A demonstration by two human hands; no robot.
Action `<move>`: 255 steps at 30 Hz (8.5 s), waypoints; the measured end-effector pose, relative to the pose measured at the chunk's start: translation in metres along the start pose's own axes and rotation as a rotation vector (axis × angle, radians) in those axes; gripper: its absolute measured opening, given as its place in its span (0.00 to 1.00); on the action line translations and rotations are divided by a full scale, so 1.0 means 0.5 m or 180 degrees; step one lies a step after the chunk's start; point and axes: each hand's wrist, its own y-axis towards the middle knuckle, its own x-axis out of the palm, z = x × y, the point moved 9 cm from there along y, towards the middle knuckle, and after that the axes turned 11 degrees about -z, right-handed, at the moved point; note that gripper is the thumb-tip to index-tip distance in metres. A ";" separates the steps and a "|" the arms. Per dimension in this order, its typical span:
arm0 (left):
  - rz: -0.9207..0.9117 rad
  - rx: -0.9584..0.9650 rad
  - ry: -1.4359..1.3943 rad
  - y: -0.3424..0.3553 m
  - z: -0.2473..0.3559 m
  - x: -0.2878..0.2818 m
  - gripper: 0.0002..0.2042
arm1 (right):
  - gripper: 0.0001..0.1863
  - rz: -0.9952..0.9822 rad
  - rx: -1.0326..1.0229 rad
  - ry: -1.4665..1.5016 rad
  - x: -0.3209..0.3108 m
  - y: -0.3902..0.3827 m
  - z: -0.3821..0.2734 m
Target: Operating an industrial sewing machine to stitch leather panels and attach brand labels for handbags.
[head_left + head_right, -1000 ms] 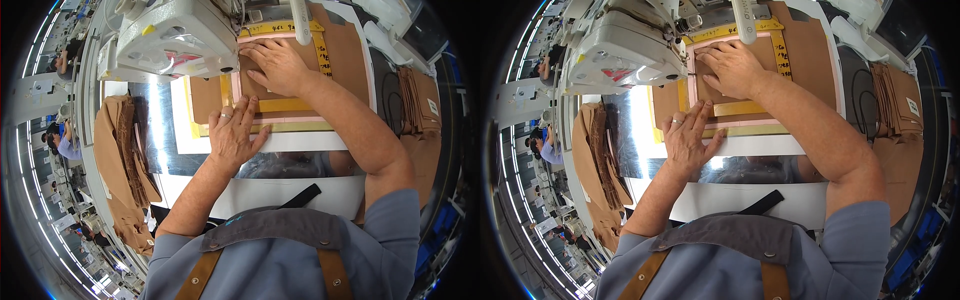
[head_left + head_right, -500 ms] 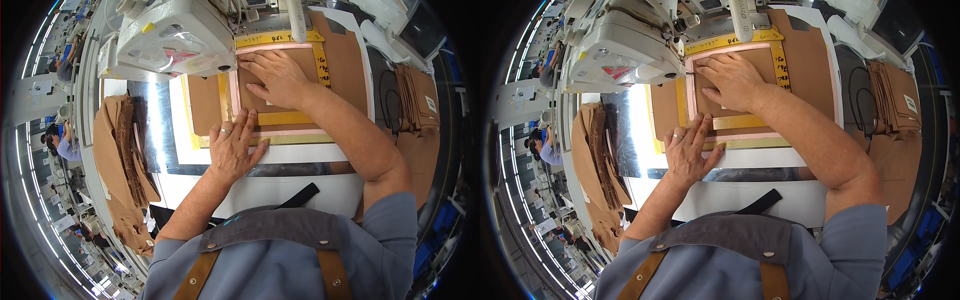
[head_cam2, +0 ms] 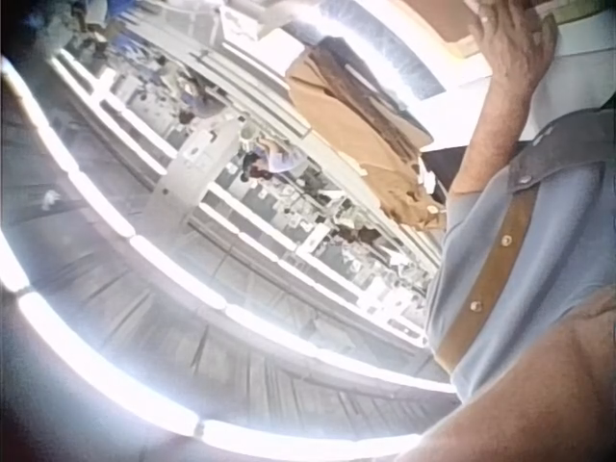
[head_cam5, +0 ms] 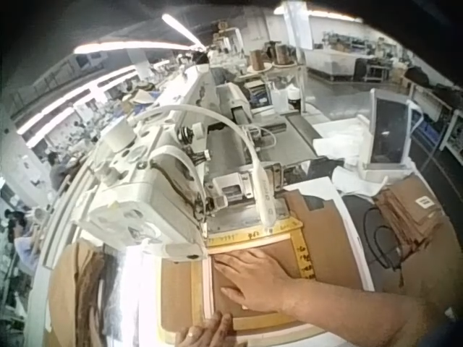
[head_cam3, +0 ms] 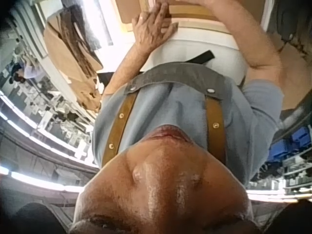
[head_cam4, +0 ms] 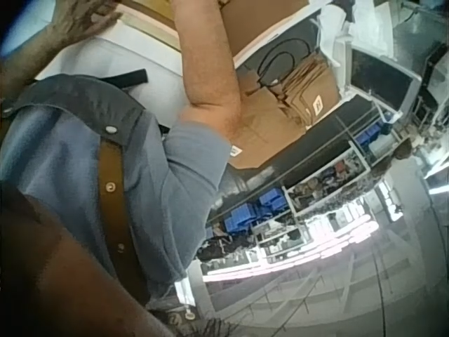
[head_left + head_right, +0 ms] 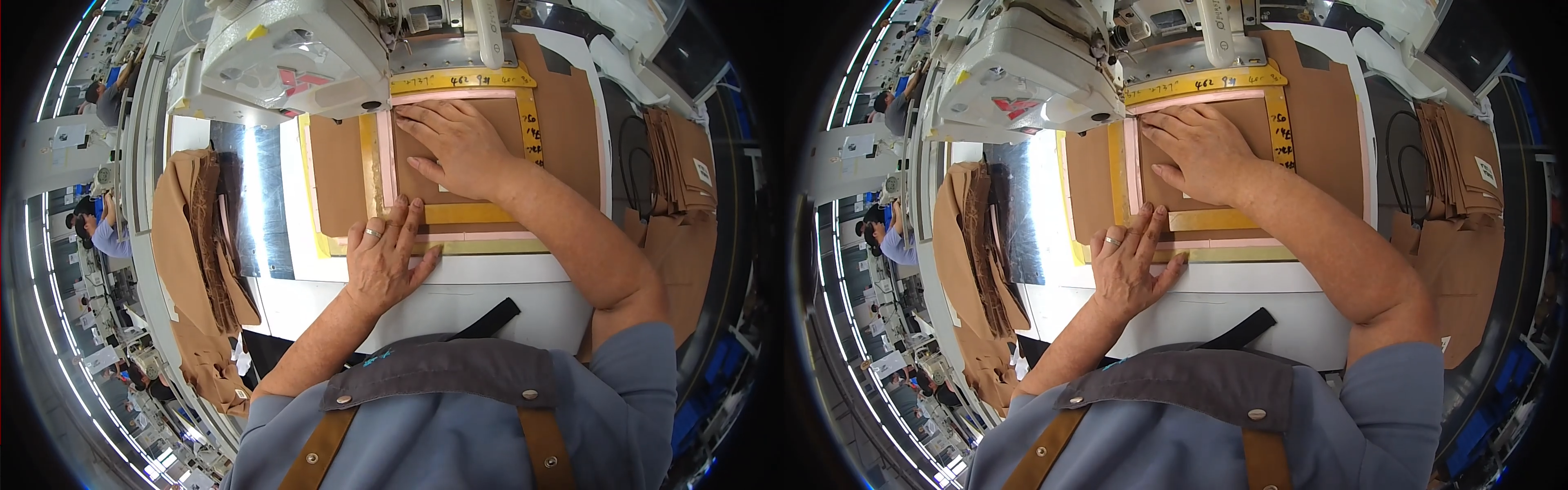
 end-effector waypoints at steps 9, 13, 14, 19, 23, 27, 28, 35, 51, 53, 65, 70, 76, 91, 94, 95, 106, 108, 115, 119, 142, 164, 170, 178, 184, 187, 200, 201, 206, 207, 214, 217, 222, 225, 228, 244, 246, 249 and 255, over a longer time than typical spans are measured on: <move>-0.0068 0.0230 -0.0184 0.024 -0.013 -0.021 0.31 | 0.31 -0.0017 -0.0005 -0.0002 0.000 -0.005 -0.003; 0.0196 0.0226 -0.0133 0.105 -0.074 -0.045 0.27 | 0.32 -0.0047 -0.0027 -0.0004 -0.001 -0.003 -0.009; 0.0199 0.0217 -0.0136 0.126 -0.084 -0.039 0.27 | 0.32 -0.0087 -0.0035 -0.0019 0.002 -0.002 -0.012; 0.0053 0.0125 -0.0340 0.174 -0.124 -0.010 0.25 | 0.34 -0.0088 -0.0011 -0.0030 0.000 -0.002 -0.012; 0.0044 0.0256 -0.0292 0.180 -0.132 -0.003 0.26 | 0.34 -0.0096 0.0009 -0.0083 0.003 -0.002 -0.009; 0.0086 0.0342 -0.0308 0.183 -0.137 -0.003 0.27 | 0.34 -0.0121 0.0018 -0.0124 0.007 0.001 -0.008; 0.0079 0.0326 -0.0280 0.181 -0.139 -0.001 0.27 | 0.34 -0.0123 0.0006 -0.0076 0.008 0.001 -0.007; -0.0060 0.0233 -0.0323 0.179 -0.142 0.005 0.27 | 0.24 -0.0099 0.0100 0.0079 -0.034 -0.021 0.032; -0.0192 0.0097 0.0095 0.187 -0.109 -0.010 0.30 | 0.16 0.0477 0.0912 -0.0298 -0.130 -0.114 0.182; -0.0213 0.0058 0.0188 0.192 -0.102 -0.012 0.31 | 0.14 0.0459 0.0871 -0.0305 -0.129 -0.113 0.180; -0.0058 0.0169 -0.0203 0.206 -0.074 0.008 0.32 | 0.08 0.0173 0.0974 0.0275 -0.136 -0.081 0.177; -0.0173 0.0089 -0.0087 0.212 -0.061 0.002 0.33 | 0.08 0.0008 0.1081 0.0363 -0.129 -0.079 0.189; -0.0027 0.0083 0.0142 0.208 -0.062 0.003 0.35 | 0.11 0.0007 0.1785 0.1294 -0.119 -0.123 0.234; 0.0913 0.0747 -0.1366 0.323 0.015 -0.024 0.19 | 0.10 0.0600 0.2128 0.1752 -0.108 -0.162 0.241; 0.0917 0.0565 -0.1450 0.352 0.008 -0.003 0.14 | 0.08 0.0752 0.2074 0.1702 -0.098 -0.168 0.253; 0.0932 0.0571 -0.1467 0.358 0.009 0.000 0.12 | 0.08 0.0905 0.2001 0.1795 -0.097 -0.172 0.257; 0.0756 0.1034 -0.1286 0.327 0.047 -0.003 0.12 | 0.05 0.0822 0.2278 0.1255 -0.095 -0.162 0.255; 0.0678 0.1037 -0.1279 0.322 0.050 -0.005 0.15 | 0.05 0.0839 0.2271 0.1188 -0.095 -0.160 0.254; 0.0643 0.1069 -0.1150 0.315 0.057 0.010 0.19 | 0.04 0.0980 0.2216 0.1177 -0.094 -0.159 0.255; 0.0660 0.1057 -0.1175 0.317 0.059 0.012 0.20 | 0.04 0.1065 0.2085 0.1184 -0.100 -0.160 0.253; 0.0451 0.1004 -0.1035 0.316 0.061 0.016 0.25 | 0.10 0.0301 0.0906 -0.1378 -0.108 -0.123 0.104; 0.0302 0.0500 -0.1093 0.250 -0.018 0.026 0.31 | 0.26 -0.0064 0.0767 -0.1195 -0.069 -0.092 0.065; 0.0215 0.0441 -0.1095 0.247 -0.027 0.027 0.32 | 0.31 -0.0326 0.0945 -0.1153 -0.049 -0.068 0.048; 0.0276 0.0201 -0.0979 0.219 -0.063 0.020 0.32 | 0.28 -0.0402 0.1001 -0.0844 -0.041 -0.052 0.039; 0.0326 0.0216 -0.0867 0.219 -0.065 0.012 0.33 | 0.25 -0.0424 0.0989 -0.1262 -0.038 -0.036 0.028; 0.0288 0.0168 -0.0893 0.217 -0.062 0.019 0.33 | 0.26 -0.0539 0.1030 -0.1144 -0.033 -0.040 0.033; 0.0161 -0.0021 -0.0715 0.201 -0.077 0.019 0.33 | 0.37 -0.0835 0.1126 -0.0972 -0.014 -0.040 0.037; 0.0097 -0.0078 -0.0665 0.197 -0.082 0.018 0.33 | 0.37 -0.0836 0.1130 -0.0970 -0.011 -0.040 0.039; 0.0205 -0.0119 -0.0497 0.182 -0.104 0.010 0.31 | 0.29 -0.0793 0.1163 -0.0935 -0.016 -0.033 0.029; 0.0255 -0.0046 -0.0437 0.182 -0.101 0.009 0.31 | 0.29 -0.0792 0.1163 -0.0932 -0.014 -0.034 0.031; 0.0175 -0.0145 -0.0201 0.181 -0.107 0.002 0.30 | 0.25 -0.0532 0.1059 -0.1238 -0.033 -0.026 0.021; 0.0114 -0.0163 -0.0227 0.182 -0.111 0.004 0.31 | 0.26 -0.0579 0.1059 -0.1306 -0.031 -0.025 0.019; 0.0061 -0.0127 -0.0183 0.186 -0.115 0.011 0.33 | 0.26 -0.0556 0.1058 -0.1254 -0.027 -0.025 0.021; 0.0093 -0.0105 -0.0191 0.185 -0.113 0.013 0.33 | 0.26 -0.0603 0.1071 -0.1288 -0.029 -0.024 0.019; 0.0118 -0.0109 -0.0183 0.182 -0.117 0.013 0.32 | 0.26 -0.0688 0.1107 -0.1304 -0.026 -0.022 0.016; -0.0109 -0.0212 0.0045 0.175 -0.152 0.002 0.29 | 0.27 -0.0864 0.1068 -0.0979 -0.008 0.009 -0.005; -0.0005 -0.0178 0.0129 0.172 -0.154 -0.005 0.28 | 0.27 -0.0850 0.1078 -0.0933 -0.003 0.012 -0.007; 0.0031 -0.0153 0.0132 0.163 -0.173 -0.002 0.28 | 0.26 -0.0470 0.0984 -0.1176 -0.013 0.016 -0.016; -0.0211 -0.0275 0.0317 0.158 -0.189 0.002 0.28 | 0.27 -0.0457 0.0944 -0.0817 -0.007 0.016 -0.011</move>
